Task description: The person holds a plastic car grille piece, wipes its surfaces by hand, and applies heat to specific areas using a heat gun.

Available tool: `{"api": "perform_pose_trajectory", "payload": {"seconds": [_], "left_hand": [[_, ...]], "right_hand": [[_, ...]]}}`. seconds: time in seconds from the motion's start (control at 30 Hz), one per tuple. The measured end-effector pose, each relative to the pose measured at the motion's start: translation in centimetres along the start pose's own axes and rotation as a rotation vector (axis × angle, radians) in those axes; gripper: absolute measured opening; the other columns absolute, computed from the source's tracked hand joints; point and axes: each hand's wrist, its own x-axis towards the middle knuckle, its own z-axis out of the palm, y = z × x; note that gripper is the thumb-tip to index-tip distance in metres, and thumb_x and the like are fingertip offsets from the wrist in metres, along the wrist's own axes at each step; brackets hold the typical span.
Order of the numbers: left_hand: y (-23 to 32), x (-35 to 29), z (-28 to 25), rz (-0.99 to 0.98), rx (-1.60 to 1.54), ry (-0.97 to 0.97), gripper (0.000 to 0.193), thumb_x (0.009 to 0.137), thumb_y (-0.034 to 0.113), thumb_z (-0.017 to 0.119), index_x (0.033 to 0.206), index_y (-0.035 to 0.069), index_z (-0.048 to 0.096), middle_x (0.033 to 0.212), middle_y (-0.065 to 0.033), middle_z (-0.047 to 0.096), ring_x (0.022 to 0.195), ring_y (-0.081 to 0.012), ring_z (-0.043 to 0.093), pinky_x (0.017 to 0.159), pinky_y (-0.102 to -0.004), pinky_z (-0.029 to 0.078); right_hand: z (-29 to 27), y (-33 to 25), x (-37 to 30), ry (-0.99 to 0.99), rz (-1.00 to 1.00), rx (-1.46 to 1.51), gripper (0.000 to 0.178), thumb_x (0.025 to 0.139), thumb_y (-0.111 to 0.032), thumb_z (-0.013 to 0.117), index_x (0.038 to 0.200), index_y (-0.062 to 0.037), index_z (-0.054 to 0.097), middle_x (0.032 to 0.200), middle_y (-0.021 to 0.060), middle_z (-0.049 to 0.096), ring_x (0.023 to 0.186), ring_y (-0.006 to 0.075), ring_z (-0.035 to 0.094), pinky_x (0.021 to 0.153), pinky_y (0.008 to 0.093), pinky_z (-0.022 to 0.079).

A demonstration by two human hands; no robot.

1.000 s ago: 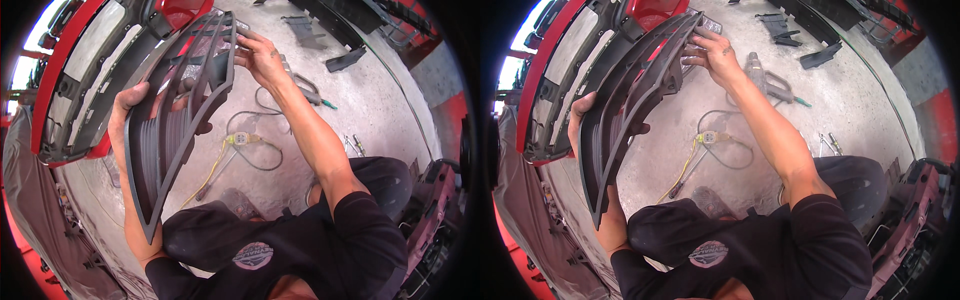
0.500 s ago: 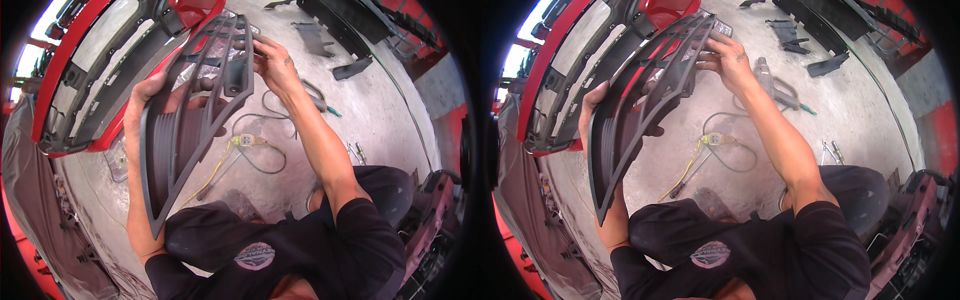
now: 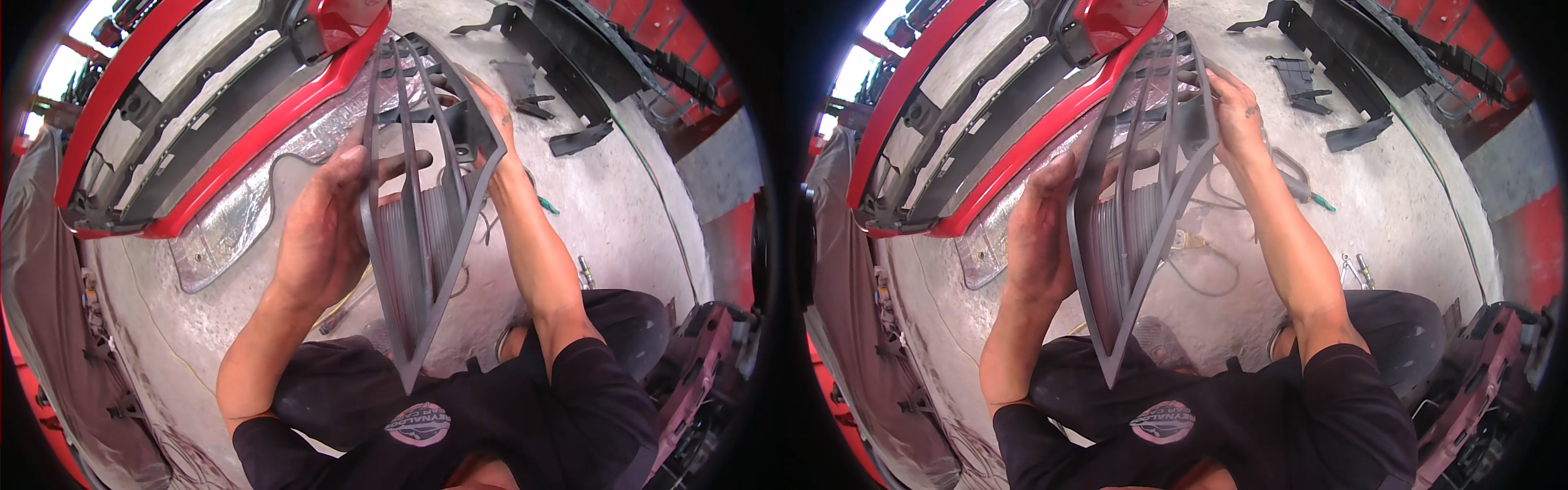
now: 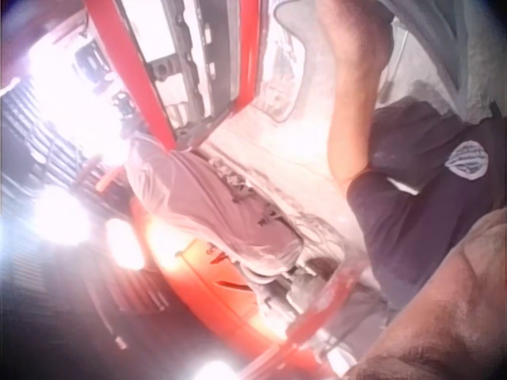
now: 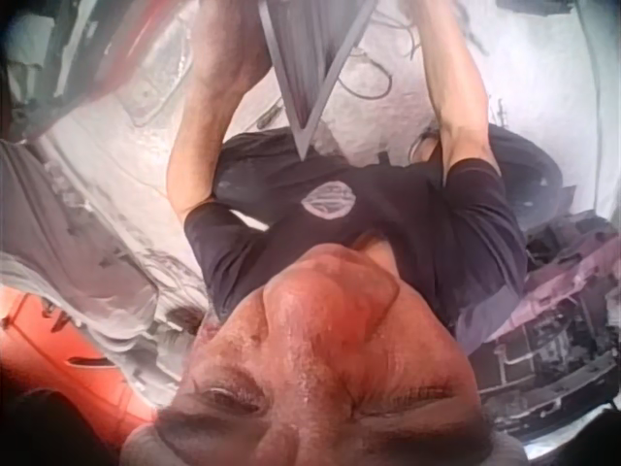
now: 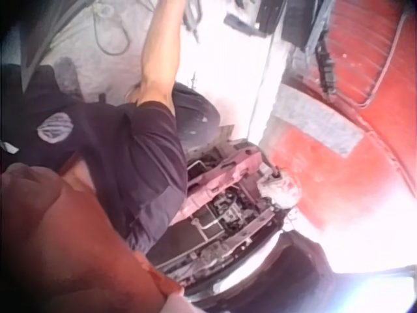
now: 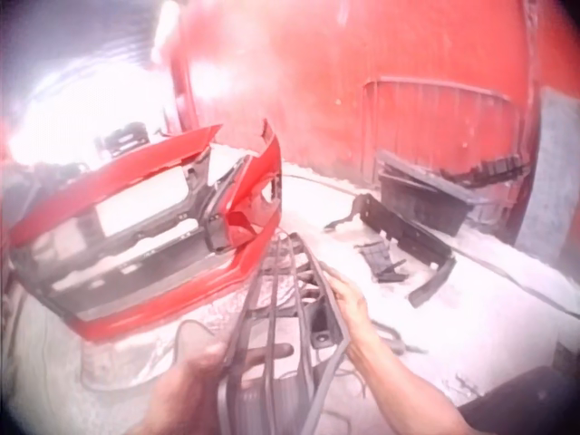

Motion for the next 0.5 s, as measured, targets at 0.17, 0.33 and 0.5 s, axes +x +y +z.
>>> {"api": "perform_pose_trajectory", "payload": {"seconds": [0.17,0.33,0.5], "left_hand": [[0.4,-0.1,-0.9,0.043,-0.045,-0.1,0.06,0.103,0.033,0.042,0.155,0.004,0.033,0.137,-0.0206,0.058,0.11,-0.029,0.068,0.091,-0.0409,0.059],[0.7,-1.0,-0.8,0.032,-0.091,0.003,0.061,0.103,0.031,0.037,0.156,0.003,0.03,0.136,-0.024,0.057,0.11,-0.0321,0.069,0.091,-0.0441,0.061],[1.0,-1.3,-0.9,0.066,-0.073,0.026,0.061,0.103,0.032,0.037,0.155,0.002,0.031,0.137,-0.0237,0.058,0.109,-0.033,0.069,0.093,-0.045,0.06]], "right_hand": [[0.3,0.5,-0.1,-0.014,-0.046,-0.03,0.038,0.103,-0.017,0.051,0.133,0.0051,0.058,0.113,0.0132,0.071,0.092,0.0195,0.07,0.079,0.0322,0.059],[1.3,0.4,-0.3,-0.075,-0.008,-0.014,0.039,0.102,-0.019,0.055,0.133,0.0028,0.058,0.116,0.0095,0.069,0.102,0.0183,0.065,0.084,0.033,0.057],[2.5,0.1,-0.5,-0.061,0.017,-0.032,0.038,0.102,-0.019,0.054,0.134,0.001,0.059,0.117,0.0083,0.069,0.101,0.0169,0.065,0.084,0.0333,0.057]]}}
